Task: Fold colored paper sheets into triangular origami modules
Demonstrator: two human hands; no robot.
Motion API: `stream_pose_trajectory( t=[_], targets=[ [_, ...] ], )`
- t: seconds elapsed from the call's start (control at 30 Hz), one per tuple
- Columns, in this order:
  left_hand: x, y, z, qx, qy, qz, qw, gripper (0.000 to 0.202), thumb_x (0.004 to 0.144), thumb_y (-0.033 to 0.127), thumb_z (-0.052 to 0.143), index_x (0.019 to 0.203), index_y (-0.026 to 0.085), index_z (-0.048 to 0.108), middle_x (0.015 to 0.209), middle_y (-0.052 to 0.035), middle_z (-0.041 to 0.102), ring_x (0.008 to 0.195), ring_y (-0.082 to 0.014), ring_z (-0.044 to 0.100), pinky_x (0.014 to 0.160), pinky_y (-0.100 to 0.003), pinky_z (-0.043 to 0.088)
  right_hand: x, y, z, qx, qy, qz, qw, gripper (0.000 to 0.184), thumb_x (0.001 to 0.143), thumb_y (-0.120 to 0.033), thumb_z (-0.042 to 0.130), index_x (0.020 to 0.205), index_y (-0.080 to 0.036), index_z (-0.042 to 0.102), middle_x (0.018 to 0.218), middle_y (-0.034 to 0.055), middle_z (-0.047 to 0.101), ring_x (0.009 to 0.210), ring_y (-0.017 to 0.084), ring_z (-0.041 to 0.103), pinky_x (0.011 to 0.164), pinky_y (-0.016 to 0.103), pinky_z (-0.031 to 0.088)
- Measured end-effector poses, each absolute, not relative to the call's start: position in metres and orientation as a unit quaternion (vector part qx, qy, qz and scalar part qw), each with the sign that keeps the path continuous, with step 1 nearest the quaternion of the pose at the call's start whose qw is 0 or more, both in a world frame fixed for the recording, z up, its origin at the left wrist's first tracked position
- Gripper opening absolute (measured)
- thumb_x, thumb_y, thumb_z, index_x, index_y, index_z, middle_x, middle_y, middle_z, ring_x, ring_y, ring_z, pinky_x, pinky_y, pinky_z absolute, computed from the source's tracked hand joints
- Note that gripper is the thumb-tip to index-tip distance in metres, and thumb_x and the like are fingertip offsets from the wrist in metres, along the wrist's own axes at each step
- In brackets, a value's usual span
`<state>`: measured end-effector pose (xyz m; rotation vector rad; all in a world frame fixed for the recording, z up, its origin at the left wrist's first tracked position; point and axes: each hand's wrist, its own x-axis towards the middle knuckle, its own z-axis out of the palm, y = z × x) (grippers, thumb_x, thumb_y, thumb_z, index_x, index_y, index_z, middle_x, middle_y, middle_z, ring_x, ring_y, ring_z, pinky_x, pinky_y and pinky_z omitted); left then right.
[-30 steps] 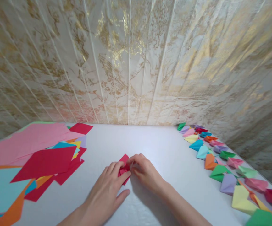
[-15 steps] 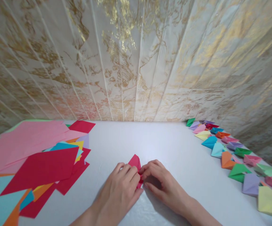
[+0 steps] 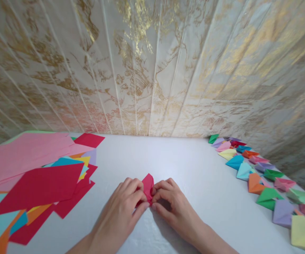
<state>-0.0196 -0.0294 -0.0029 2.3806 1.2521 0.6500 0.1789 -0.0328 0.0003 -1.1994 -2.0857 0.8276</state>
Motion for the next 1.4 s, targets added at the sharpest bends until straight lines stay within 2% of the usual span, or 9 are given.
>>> stream_pose_trajectory(
  t=[0.33,0.53,0.73,0.87,1.07,1.27,1.4],
  targets=[
    [-0.015,-0.023,-0.007,0.834,0.473,0.203,0.199,0.017,0.093,0.014,0.054,0.079,0.022,0.051,0.091,-0.0002,0.054,0.089,-0.0218,0.050,0.076,-0.036,0.038,0.178,-0.024,0.003,-0.482,-0.759,0.355,0.255,0.032,0.081,0.006,0.062,0.093,-0.024,0.059,0.096,-0.0027,0.066,0.091,0.020,0.051,0.084,0.036,0.037],
    [-0.015,-0.024,-0.009,0.839,0.472,0.201,0.183,0.018,0.092,0.011,0.047,0.078,0.022,0.047,0.090,-0.0008,0.053,0.086,-0.0219,0.048,0.073,-0.037,0.035,0.185,-0.022,-0.002,-0.431,-0.790,0.335,0.280,0.024,0.086,-0.001,0.062,0.095,-0.024,0.060,0.095,-0.0007,0.067,0.088,0.019,0.054,0.084,0.035,0.041],
    [-0.014,-0.024,-0.011,0.840,0.472,0.198,0.180,0.020,0.094,0.014,0.045,0.077,0.022,0.046,0.091,-0.0021,0.052,0.087,-0.0236,0.047,0.074,-0.039,0.035,0.197,-0.017,0.002,-0.400,-0.802,0.346,0.277,0.035,0.087,0.005,0.053,0.100,-0.025,0.066,0.092,-0.0014,0.071,0.088,0.017,0.058,0.082,0.030,0.046],
    [-0.012,-0.023,-0.011,0.836,0.481,0.200,0.173,0.022,0.093,0.011,0.046,0.074,0.022,0.044,0.088,-0.0024,0.051,0.087,-0.0245,0.046,0.074,-0.040,0.035,0.202,-0.018,0.007,-0.335,-0.863,0.282,0.253,0.034,0.094,0.002,0.046,0.103,-0.024,0.067,0.098,0.0015,0.073,0.088,0.018,0.060,0.083,0.034,0.044],
    [-0.011,-0.023,-0.011,0.837,0.479,0.200,0.170,0.022,0.090,0.008,0.049,0.074,0.022,0.043,0.086,-0.0021,0.050,0.085,-0.0246,0.045,0.073,-0.039,0.034,0.200,-0.023,0.009,-0.298,-0.910,0.194,0.212,0.030,0.100,-0.007,0.048,0.117,-0.024,0.065,0.109,0.0035,0.074,0.090,0.020,0.060,0.078,0.037,0.042],
    [-0.011,-0.023,-0.010,0.832,0.499,0.193,0.145,0.022,0.089,0.012,0.053,0.075,0.023,0.040,0.084,-0.0007,0.048,0.081,-0.0236,0.044,0.072,-0.038,0.033,0.199,-0.025,0.008,-0.303,-0.922,0.155,0.183,0.029,0.104,-0.015,0.040,0.110,-0.021,0.068,0.100,0.0073,0.074,0.086,0.021,0.060,0.077,0.039,0.043],
    [-0.031,-0.024,-0.014,0.823,0.509,0.212,0.136,0.014,0.092,0.018,0.051,0.081,0.024,0.044,0.086,-0.0002,0.050,0.080,-0.0230,0.047,0.074,-0.038,0.035,0.200,-0.025,0.008,-0.306,-0.921,0.141,0.194,0.023,0.101,-0.011,0.047,0.105,-0.020,0.068,0.101,0.0048,0.074,0.086,0.020,0.060,0.076,0.038,0.041]
  ],
)
